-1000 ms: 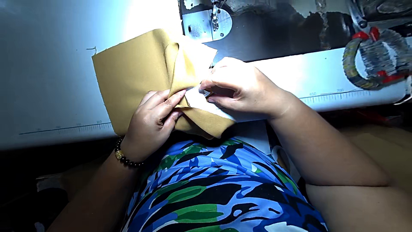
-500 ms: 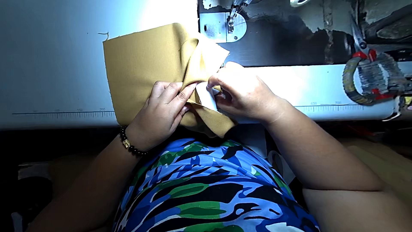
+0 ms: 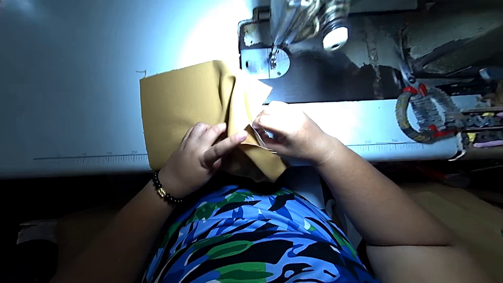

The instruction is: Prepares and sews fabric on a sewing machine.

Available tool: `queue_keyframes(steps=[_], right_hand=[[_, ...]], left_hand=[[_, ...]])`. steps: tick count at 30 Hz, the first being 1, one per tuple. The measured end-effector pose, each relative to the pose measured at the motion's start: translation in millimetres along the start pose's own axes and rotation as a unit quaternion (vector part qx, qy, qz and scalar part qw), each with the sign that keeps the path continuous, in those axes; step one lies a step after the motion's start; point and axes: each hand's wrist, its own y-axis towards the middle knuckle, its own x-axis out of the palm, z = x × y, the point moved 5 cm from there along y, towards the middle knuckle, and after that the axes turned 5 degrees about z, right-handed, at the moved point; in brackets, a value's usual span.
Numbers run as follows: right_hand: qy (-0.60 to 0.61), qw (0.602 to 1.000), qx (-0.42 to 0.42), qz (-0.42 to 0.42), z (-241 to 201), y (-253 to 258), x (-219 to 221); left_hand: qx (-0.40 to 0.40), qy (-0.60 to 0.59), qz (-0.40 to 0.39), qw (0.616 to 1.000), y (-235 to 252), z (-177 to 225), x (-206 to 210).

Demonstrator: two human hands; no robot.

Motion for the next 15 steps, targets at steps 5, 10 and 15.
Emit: queue_keyframes(steps=[5, 10, 15], right_hand=[[-0.026, 1.000, 0.007, -0.014, -0.3, 1.3, 0.9], [-0.035, 0.999, 0.004, -0.011, -2.5, 3.2, 1.3], [-0.036, 0.999, -0.031, 0.008, -1.5, -0.4, 3.0]], left_hand=[[0.010, -0.055, 0.058, 0.997, -5.6, -4.6, -1.4], [0.041, 0.067, -0.027, 0.997, -0.5, 1.0, 6.9], [0.081, 0.127, -0.054, 0.987, 4.5, 8.2, 8.8]])
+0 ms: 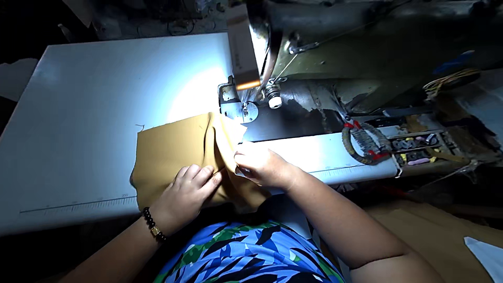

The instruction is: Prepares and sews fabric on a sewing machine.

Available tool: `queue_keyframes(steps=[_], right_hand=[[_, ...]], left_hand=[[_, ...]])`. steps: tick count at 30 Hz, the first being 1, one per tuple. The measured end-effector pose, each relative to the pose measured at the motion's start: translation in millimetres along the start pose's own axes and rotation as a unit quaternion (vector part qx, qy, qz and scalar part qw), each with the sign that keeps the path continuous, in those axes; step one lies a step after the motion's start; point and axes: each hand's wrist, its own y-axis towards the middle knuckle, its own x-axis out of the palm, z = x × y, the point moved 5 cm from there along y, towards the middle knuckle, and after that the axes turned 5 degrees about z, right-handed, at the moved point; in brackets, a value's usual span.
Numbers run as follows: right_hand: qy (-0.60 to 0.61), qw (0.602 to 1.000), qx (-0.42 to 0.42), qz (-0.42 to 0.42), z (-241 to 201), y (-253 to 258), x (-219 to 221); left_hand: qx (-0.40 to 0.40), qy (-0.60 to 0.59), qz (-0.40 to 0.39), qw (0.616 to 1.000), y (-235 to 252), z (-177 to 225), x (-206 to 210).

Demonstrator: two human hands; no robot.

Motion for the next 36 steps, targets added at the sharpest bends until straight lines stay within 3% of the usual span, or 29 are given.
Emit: queue_keyframes(steps=[5, 16, 23, 29, 34, 36], right_hand=[[-0.015, 1.000, 0.014, 0.024, -1.3, -6.7, -4.8], [-0.065, 0.997, 0.032, -0.014, -4.3, -8.3, -4.2], [-0.049, 0.986, 0.085, -0.136, 23.3, 16.4, -18.0], [-0.031, 0.997, 0.068, -0.029, 57.4, 15.0, -32.1], [0.027, 0.983, 0.177, -0.031, 58.6, 9.7, -30.1], [0.015, 0.986, 0.159, -0.035, 59.1, 11.3, -29.9]], left_hand=[[-0.007, 0.027, -0.015, 1.000, 2.1, 2.7, 2.1], [-0.002, 0.041, -0.066, 0.997, 6.3, 3.9, 1.1], [0.004, 0.013, -0.149, 0.989, 33.0, -11.3, 8.9], [0.017, 0.020, -0.182, 0.983, 68.2, -28.6, 19.2], [0.043, 0.029, -0.142, 0.989, 65.0, -25.4, 19.3], [0.045, 0.036, -0.122, 0.991, 66.9, -24.2, 18.8]])
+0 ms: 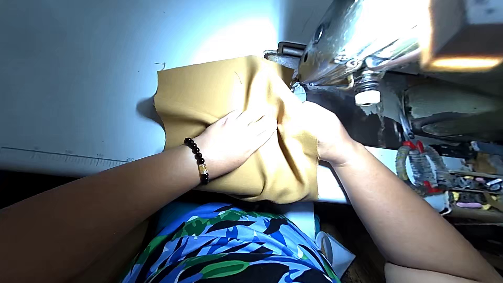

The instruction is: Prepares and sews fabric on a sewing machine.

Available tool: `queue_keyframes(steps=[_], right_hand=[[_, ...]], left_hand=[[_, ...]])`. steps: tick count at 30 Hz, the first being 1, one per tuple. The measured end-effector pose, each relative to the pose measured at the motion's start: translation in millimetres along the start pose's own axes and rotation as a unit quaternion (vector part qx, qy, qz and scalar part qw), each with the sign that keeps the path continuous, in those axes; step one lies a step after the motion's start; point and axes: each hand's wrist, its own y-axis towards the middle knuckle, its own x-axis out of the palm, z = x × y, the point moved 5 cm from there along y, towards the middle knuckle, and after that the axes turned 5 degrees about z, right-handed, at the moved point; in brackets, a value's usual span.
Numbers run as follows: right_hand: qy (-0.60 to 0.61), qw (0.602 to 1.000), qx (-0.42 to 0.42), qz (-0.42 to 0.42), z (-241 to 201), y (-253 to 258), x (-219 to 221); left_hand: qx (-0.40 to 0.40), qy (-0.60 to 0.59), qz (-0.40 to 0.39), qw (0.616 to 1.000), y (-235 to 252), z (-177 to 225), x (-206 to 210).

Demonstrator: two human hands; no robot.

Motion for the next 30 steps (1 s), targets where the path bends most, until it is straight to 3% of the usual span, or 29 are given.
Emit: queue_keyframes(steps=[3, 6, 10, 13, 15, 20, 25, 28, 30], right_hand=[[-0.037, 0.997, -0.062, -0.002, -2.0, 1.7, -0.4], [-0.009, 1.000, 0.005, -0.005, 2.9, 0.9, -1.5], [-0.042, 0.999, -0.022, -0.009, -0.5, 1.5, -1.3], [0.062, 0.994, 0.092, -0.005, 9.5, -1.5, -0.1], [0.107, 0.987, 0.121, -0.002, 11.1, -1.6, 0.4], [0.087, 0.995, 0.042, 0.013, 10.1, -0.9, -0.8], [0.080, 0.996, 0.027, 0.010, 8.7, 0.5, -1.5], [0.092, 0.993, 0.067, 0.005, 9.4, 0.8, -1.4], [0.086, 0.996, 0.036, 0.012, 6.3, 1.7, -1.6]], left_hand=[[0.005, 0.002, 0.005, 1.000, 2.4, 0.0, 0.2], [0.010, 0.012, -0.020, 1.000, 4.3, -0.2, 0.2], [-0.002, -0.005, -0.022, 1.000, 5.5, 1.3, -0.9], [0.002, -0.035, -0.008, 0.999, 3.3, 0.4, -5.0], [-0.007, -0.053, 0.001, 0.999, 0.3, -0.2, -6.8], [-0.042, -0.031, 0.053, 0.997, -6.3, -0.9, -0.2], [-0.045, -0.045, 0.029, 0.998, -3.0, -0.4, -0.4], [-0.045, -0.042, 0.016, 0.998, -1.8, 0.5, -0.1], [-0.042, -0.033, 0.006, 0.999, -1.0, 1.0, 0.0]])
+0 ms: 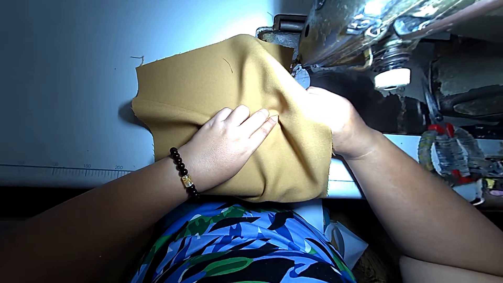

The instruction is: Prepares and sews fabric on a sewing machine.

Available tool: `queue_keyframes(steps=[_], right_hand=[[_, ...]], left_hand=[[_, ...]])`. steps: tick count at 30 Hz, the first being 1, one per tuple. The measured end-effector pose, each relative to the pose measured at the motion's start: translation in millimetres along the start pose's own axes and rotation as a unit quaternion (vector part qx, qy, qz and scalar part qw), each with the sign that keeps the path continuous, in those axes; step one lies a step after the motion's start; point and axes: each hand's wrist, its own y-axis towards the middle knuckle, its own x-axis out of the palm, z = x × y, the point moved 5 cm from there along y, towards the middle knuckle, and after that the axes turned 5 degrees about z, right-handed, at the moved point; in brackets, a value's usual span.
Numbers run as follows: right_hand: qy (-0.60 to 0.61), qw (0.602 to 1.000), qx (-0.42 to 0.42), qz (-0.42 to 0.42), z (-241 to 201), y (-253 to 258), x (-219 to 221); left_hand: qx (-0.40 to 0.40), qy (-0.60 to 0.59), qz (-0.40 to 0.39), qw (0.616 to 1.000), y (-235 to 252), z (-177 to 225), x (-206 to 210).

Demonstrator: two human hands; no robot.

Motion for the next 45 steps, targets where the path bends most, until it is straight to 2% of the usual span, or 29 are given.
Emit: queue_keyframes(steps=[2, 5, 9, 11, 13, 16, 19, 22, 23, 25, 27, 29, 33, 34, 37, 38, 43, 45], right_hand=[[-0.002, 1.000, 0.017, -0.009, 1.7, -0.1, 0.6], [-0.044, 0.999, -0.004, -0.029, -0.3, -0.7, 2.0], [-0.017, 0.992, 0.120, -0.033, 2.1, -2.3, 1.6], [0.007, 0.990, 0.139, -0.031, 3.0, -3.1, 1.0], [-0.010, 0.992, 0.121, -0.028, 1.6, -2.8, 0.4], [-0.043, 0.997, 0.049, -0.027, -1.9, -1.9, 0.1], [-0.030, 0.998, 0.047, -0.029, -1.3, -1.1, 0.3], [-0.025, 0.997, 0.062, -0.033, 0.6, -0.8, 0.3], [-0.033, 0.998, 0.042, -0.030, -1.4, -0.6, 0.2], [-0.038, 0.998, 0.029, -0.030, -3.8, 0.1, -0.2], [-0.024, 0.997, 0.060, -0.036, -3.0, 0.5, -0.2], [-0.032, 0.998, 0.039, -0.039, -4.0, 0.8, 0.2], [-0.102, 0.989, -0.092, -0.049, -3.5, 0.4, 2.8], [-0.101, 0.989, -0.095, -0.046, -4.6, 0.5, 2.5], [-0.058, 0.997, 0.010, -0.042, -3.6, 1.2, 0.6], [-0.054, 0.998, 0.008, -0.037, -3.1, 0.9, 0.9], [-0.120, 0.975, -0.184, -0.028, -4.8, 0.6, 3.8], [-0.128, 0.971, -0.200, -0.037, -3.4, 0.9, 5.1]], left_hand=[[0.003, 0.012, -0.015, 1.000, 1.4, 0.8, -0.2], [0.008, 0.032, -0.033, 0.999, 4.9, 2.7, -1.0], [0.010, 0.052, -0.034, 0.998, 6.0, 7.5, -4.4], [0.009, 0.025, -0.026, 0.999, 3.0, 8.2, -7.7], [0.000, 0.001, -0.032, 0.999, 0.0, 8.1, -9.7], [-0.010, -0.013, 0.017, 1.000, -2.7, 9.0, -9.9], [-0.025, -0.001, 0.034, 0.999, -2.8, 8.2, -8.2], [-0.019, 0.021, 0.019, 0.999, -4.4, 5.2, -2.2], [-0.016, 0.022, 0.021, 0.999, -4.6, 4.8, -1.5], [-0.013, 0.019, 0.029, 0.999, -4.3, 4.8, -2.7], [-0.010, 0.009, 0.036, 0.999, -4.4, 5.2, -6.3], [-0.005, -0.014, 0.032, 0.999, -2.9, 5.8, -12.5], [0.003, 0.000, -0.066, 0.998, 13.0, 14.4, -20.3], [0.004, 0.009, -0.094, 0.995, 17.8, 16.7, -20.2], [0.010, 0.035, -0.162, 0.986, 29.0, 20.1, -18.0], [0.015, 0.040, -0.168, 0.985, 30.7, 20.0, -16.9], [0.045, 0.036, -0.100, 0.993, 27.0, 15.9, -11.8], [0.048, 0.030, -0.075, 0.996, 24.0, 14.0, -12.0]])
